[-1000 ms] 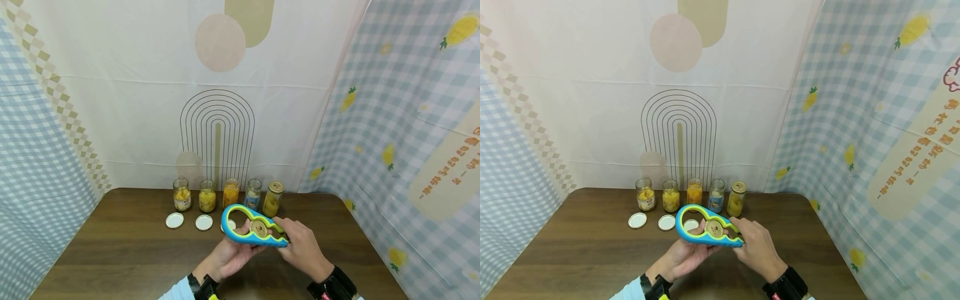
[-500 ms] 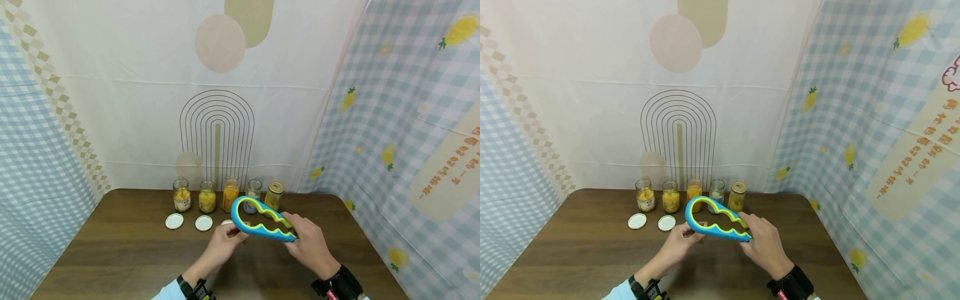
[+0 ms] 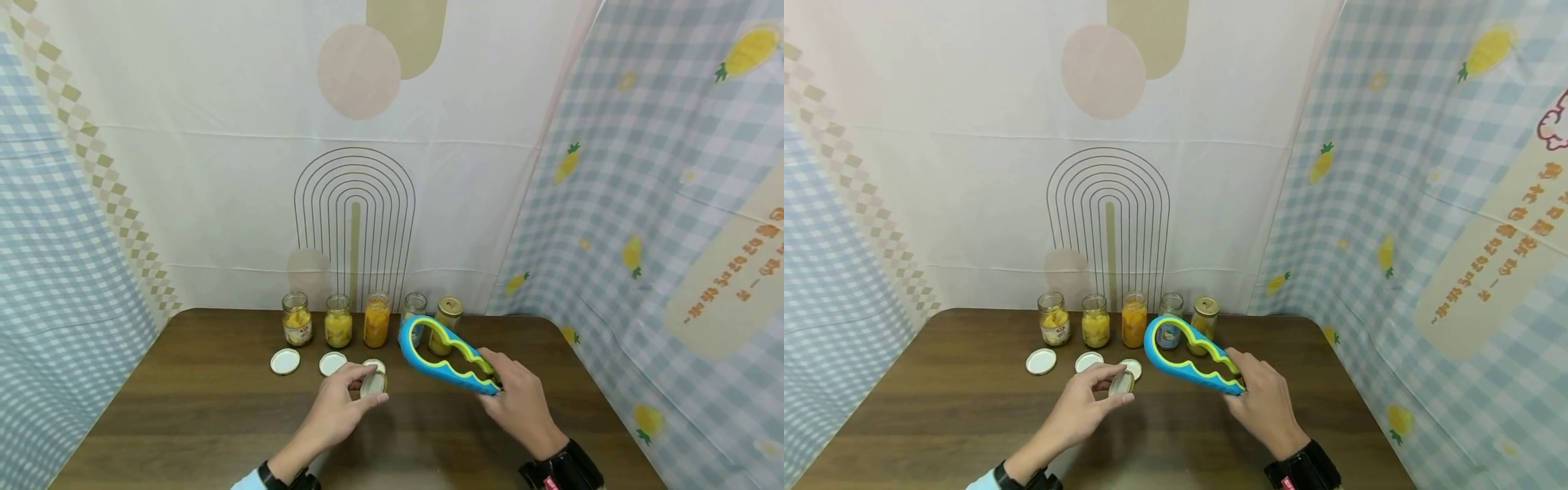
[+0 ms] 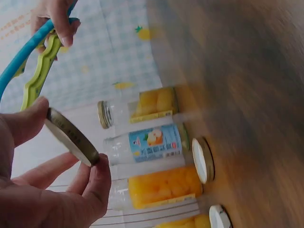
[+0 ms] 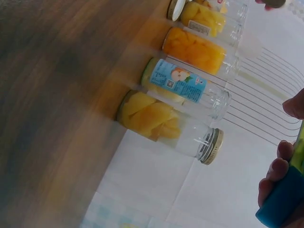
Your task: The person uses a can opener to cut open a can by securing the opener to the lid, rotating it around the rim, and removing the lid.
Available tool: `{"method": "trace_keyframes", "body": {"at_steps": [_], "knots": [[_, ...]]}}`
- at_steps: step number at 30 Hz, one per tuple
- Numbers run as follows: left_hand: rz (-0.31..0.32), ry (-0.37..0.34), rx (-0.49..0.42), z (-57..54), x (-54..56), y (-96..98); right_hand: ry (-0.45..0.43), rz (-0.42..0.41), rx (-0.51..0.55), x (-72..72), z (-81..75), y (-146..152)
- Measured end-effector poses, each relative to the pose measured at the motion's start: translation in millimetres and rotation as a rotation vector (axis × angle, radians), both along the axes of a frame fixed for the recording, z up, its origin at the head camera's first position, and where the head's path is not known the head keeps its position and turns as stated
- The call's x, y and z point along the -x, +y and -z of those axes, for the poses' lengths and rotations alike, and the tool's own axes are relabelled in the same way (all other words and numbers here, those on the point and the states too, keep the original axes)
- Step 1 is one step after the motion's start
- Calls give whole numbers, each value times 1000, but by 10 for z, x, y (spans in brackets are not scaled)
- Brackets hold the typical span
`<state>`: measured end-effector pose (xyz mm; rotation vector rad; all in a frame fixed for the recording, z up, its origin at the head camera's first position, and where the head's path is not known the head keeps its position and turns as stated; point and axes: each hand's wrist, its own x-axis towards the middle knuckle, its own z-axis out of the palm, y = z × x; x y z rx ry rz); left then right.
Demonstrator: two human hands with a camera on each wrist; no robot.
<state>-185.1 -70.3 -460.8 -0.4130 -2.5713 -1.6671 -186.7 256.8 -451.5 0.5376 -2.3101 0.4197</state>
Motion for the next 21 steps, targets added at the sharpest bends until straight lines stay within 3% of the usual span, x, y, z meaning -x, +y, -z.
{"method": "trace_keyframes", "body": {"at_steps": [13,21], "knots": [[-3,104,160,124,0,-28,22,-19,-1,28,31,5],[116,102,263,263,-23,73,21,-20,-7,13,55,-3]]}}
